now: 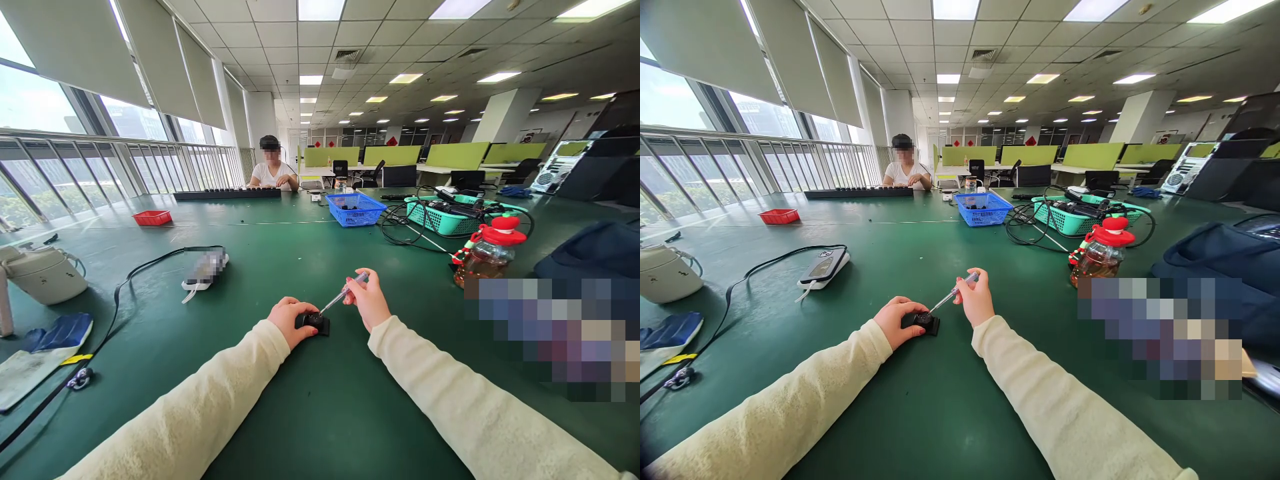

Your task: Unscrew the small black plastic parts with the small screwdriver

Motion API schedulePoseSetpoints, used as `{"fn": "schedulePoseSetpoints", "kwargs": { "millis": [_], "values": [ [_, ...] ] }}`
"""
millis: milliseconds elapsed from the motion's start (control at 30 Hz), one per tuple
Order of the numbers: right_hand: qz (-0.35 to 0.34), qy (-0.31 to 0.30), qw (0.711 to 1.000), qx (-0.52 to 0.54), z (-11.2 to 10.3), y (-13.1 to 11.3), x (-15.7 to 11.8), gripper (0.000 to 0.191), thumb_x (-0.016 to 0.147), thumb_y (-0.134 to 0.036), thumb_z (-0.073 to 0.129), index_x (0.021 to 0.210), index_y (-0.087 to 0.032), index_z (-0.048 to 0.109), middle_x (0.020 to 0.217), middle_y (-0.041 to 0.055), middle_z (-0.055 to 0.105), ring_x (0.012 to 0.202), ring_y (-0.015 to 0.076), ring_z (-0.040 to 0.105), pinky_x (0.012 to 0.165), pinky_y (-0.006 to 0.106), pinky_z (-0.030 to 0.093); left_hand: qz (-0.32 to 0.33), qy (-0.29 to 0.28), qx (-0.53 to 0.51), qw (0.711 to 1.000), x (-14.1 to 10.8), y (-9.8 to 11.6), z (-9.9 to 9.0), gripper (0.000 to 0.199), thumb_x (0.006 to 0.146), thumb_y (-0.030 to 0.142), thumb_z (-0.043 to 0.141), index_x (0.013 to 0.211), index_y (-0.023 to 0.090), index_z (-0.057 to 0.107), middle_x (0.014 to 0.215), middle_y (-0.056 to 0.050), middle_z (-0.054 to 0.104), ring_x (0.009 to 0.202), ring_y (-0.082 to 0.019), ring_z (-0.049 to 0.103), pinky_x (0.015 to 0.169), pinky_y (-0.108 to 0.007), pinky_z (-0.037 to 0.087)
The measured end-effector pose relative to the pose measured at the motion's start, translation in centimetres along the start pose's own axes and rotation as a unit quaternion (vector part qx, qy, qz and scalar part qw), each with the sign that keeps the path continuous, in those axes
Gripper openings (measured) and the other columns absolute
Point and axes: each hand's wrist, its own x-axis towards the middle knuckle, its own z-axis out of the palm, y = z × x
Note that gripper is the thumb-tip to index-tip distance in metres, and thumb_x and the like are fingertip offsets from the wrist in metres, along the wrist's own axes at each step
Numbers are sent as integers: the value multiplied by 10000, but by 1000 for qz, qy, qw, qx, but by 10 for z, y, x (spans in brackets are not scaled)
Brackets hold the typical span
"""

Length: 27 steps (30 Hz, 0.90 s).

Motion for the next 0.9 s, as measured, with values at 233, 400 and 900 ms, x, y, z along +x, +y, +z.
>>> {"fn": "schedulePoseSetpoints", "kwargs": {
  "millis": [233, 400, 900],
  "values": [
    [-169, -50, 981, -81, 7, -13, -18, 344, 825, -373, 563, 1065, -240, 356, 695, -60, 574, 486, 104, 536, 521, 282, 492, 3, 2, 4, 1000, 0, -3, 1, 405, 694, 289, 737, 1095, 306, 684, 1038, -40, 653, 1149, -251, 511, 1020, -394, 423],
    [-241, -86, 961, -104, 10, -19, -28, 305, 859, -343, 541, 1084, -236, 364, 751, -39, 572, 525, 99, 540, 551, 280, 495, -5, 9, 3, 1000, 1, -7, 4, 414, 694, 305, 736, 1105, 305, 679, 1059, -43, 636, 1124, -244, 533, 1032, -392, 420],
    [-34, -29, 998, -33, 4, 4, -6, 435, 723, -443, 654, 988, -244, 373, 599, -90, 604, 437, 120, 552, 559, 317, 516, 10, 8, 13, 1000, -2, 0, 1, 422, 708, 283, 732, 1126, 305, 678, 1031, -54, 635, 1145, -262, 516, 1020, -404, 426]
  ]
}}
